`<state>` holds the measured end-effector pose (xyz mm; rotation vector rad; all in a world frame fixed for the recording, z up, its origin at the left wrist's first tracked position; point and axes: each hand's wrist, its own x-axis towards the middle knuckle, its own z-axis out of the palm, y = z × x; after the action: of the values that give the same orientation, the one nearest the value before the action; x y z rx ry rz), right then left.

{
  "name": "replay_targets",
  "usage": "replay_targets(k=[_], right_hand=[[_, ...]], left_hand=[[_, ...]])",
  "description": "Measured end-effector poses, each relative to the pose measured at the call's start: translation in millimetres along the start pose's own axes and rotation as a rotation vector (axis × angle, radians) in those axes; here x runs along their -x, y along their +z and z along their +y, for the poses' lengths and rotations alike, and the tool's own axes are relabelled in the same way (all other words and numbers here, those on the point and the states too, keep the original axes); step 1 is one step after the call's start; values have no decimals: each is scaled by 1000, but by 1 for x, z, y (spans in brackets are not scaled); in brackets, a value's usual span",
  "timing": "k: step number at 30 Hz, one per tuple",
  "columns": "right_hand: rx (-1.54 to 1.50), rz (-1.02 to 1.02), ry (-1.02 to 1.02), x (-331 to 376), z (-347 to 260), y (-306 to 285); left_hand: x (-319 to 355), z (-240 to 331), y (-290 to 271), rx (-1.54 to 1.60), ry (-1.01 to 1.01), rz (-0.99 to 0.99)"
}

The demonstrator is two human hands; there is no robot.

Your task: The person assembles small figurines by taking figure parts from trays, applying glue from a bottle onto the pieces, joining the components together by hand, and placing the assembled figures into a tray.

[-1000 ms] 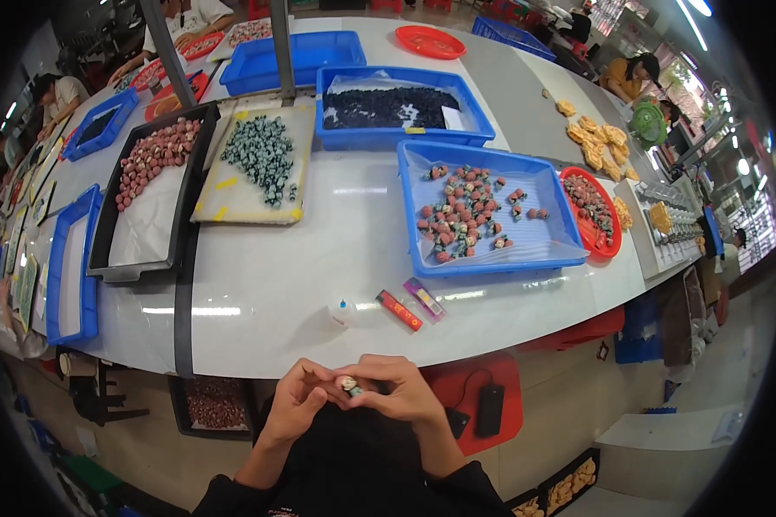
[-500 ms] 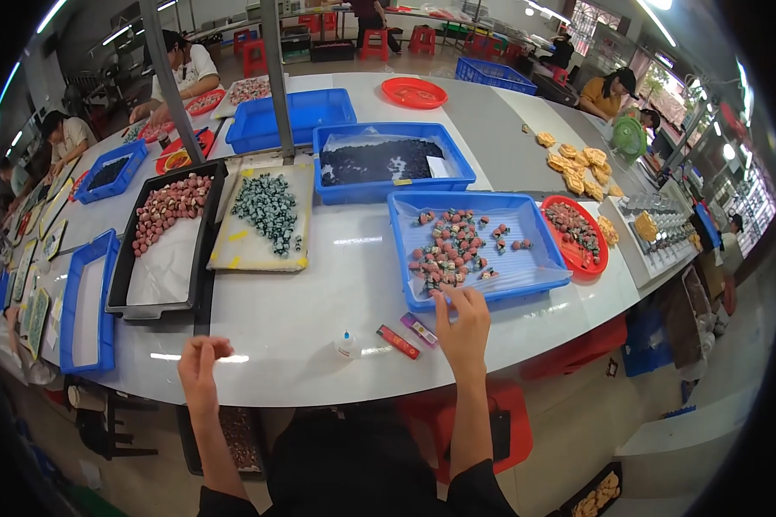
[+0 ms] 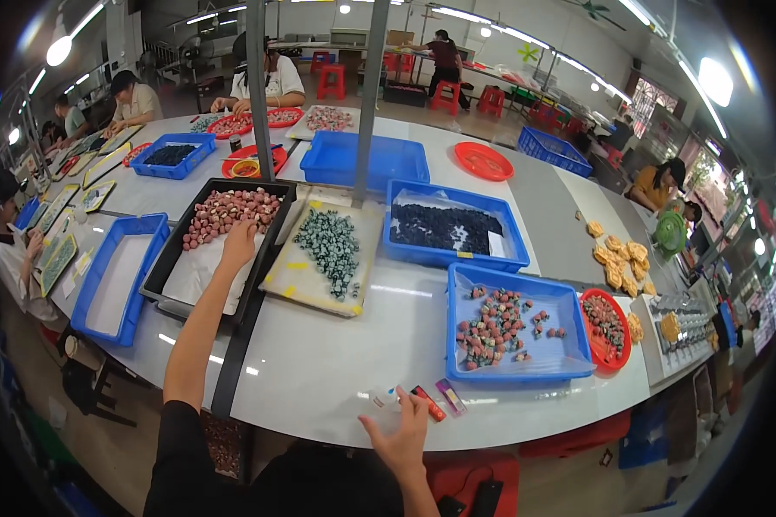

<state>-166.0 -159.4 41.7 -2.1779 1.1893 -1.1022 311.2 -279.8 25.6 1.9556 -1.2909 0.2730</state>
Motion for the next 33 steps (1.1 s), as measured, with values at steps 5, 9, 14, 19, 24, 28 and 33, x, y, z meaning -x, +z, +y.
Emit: replay_targets(k=[5, 9, 14, 19, 24, 28, 33], right_hand=[[-42, 26, 77, -11, -2, 19], [-87, 86, 62, -14, 5, 22], [-174, 113, 153, 8, 17, 7], [-271, 190, 144, 21, 23, 11], [-253, 242, 163, 29, 41, 10], [-215, 235, 73, 27, 36, 4], [-171, 274, 11, 25, 29, 2]], left_hand=[[-16, -13, 25, -277, -70, -117], [-19, -22, 27, -300, -18, -59], [-27, -28, 27, -247, -30, -13], [-40, -32, -5, 771, -755, -1], [5, 97, -15, 649, -251, -107], [44, 126, 13, 305, 174, -349], [52, 129, 45, 53, 143, -326]])
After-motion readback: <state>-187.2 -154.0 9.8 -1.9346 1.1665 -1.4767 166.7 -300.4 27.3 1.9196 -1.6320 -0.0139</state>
